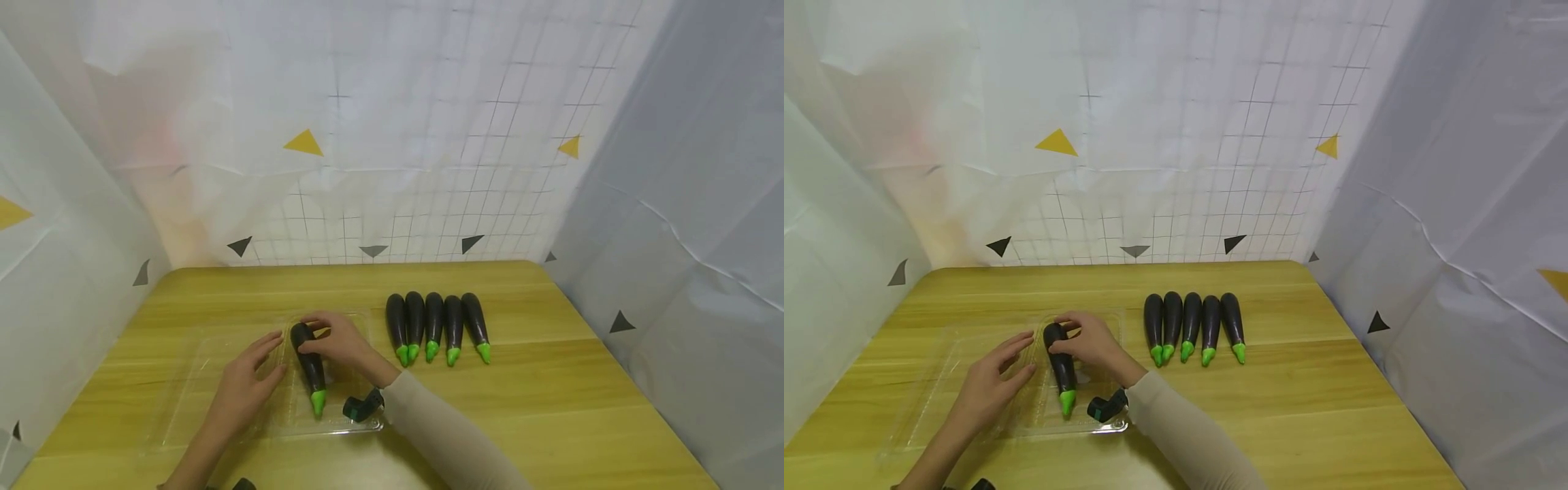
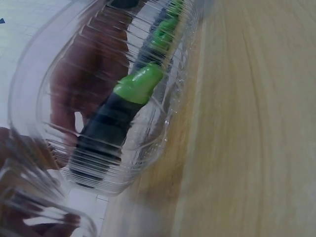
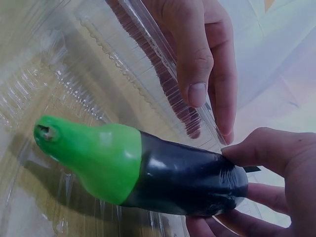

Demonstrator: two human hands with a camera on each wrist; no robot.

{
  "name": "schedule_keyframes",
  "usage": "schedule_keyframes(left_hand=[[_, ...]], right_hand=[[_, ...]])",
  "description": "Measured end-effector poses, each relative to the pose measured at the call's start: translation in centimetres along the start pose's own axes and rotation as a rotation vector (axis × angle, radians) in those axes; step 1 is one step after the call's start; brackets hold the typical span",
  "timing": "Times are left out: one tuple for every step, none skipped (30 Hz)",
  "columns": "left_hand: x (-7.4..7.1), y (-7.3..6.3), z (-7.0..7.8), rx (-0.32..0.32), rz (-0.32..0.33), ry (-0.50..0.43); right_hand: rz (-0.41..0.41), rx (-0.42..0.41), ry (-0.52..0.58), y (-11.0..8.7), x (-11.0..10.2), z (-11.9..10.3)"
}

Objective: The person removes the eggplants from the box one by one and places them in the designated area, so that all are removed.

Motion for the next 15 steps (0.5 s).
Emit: schedule_keyframes(left_hand=[[0.01, 0.01, 0.03, 0.0, -0.001, 0.0], [0.02, 0.02, 0.04, -0.001, -0.001, -0.001], [0.03, 0.03, 0.06, -0.003, -0.001, -0.002], [0.03, 0.05, 0.07, -0.004, -0.001, -0.003], [0.04, 0.06, 0.09, -0.006, -0.002, -0.003], [0.06, 0.06, 0.08, -0.008, -0.002, -0.004], [0.08, 0.07, 0.07, -0.012, -0.004, -0.006], [0.09, 0.08, 0.06, -0.015, -0.004, -0.006], [0.1, 0.08, 0.06, -0.017, -0.007, -0.007], [0.12, 0.08, 0.07, -0.018, -0.009, -0.007], [0.12, 0.07, 0.06, -0.021, -0.011, -0.008], [0.12, 0.05, 0.07, -0.024, -0.013, -0.008], [0.09, 0.03, 0.11, -0.024, -0.014, -0.01], [0.07, 0.0, 0.15, -0.025, -0.015, -0.01], [0.04, -0.04, 0.21, -0.024, -0.016, -0.008]], right_hand=[[-0.004, -0.005, 0.004, 0.03, 0.01, 0.01], [-0.007, -0.008, 0.01, 0.04, 0.01, 0.01], [-0.009, -0.008, 0.016, 0.05, -0.01, 0.03], [-0.009, -0.008, 0.021, 0.06, -0.03, 0.05], [-0.009, -0.005, 0.027, 0.06, -0.05, 0.07], [-0.009, -0.001, 0.033, 0.06, -0.07, 0.1], [-0.008, 0.003, 0.04, 0.05, -0.09, 0.12], [-0.005, 0.007, 0.043, 0.04, -0.12, 0.12], [-0.003, 0.011, 0.044, 0.01, -0.15, 0.09], [0.002, 0.015, 0.042, -0.02, -0.2, 0.05], [0.007, 0.017, 0.035, -0.05, -0.26, -0.05], [0.013, 0.017, 0.021, -0.1, -0.33, -0.18], [0.018, 0.015, 0.008, -0.15, -0.4, -0.36], [0.022, 0.011, -0.012, -0.2, -0.46, -0.56], [0.023, 0.007, -0.032, -0.27, -0.5, -0.81]])
Point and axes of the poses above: each hand's wrist, its own y-axis towards the middle knuckle, its own x-axis out of the palm, z = x × y, the point moved 8 cm from there along y, towards the middle knuckle, and after that the axes turned 2 degrees about z, right-handed, at the moved point
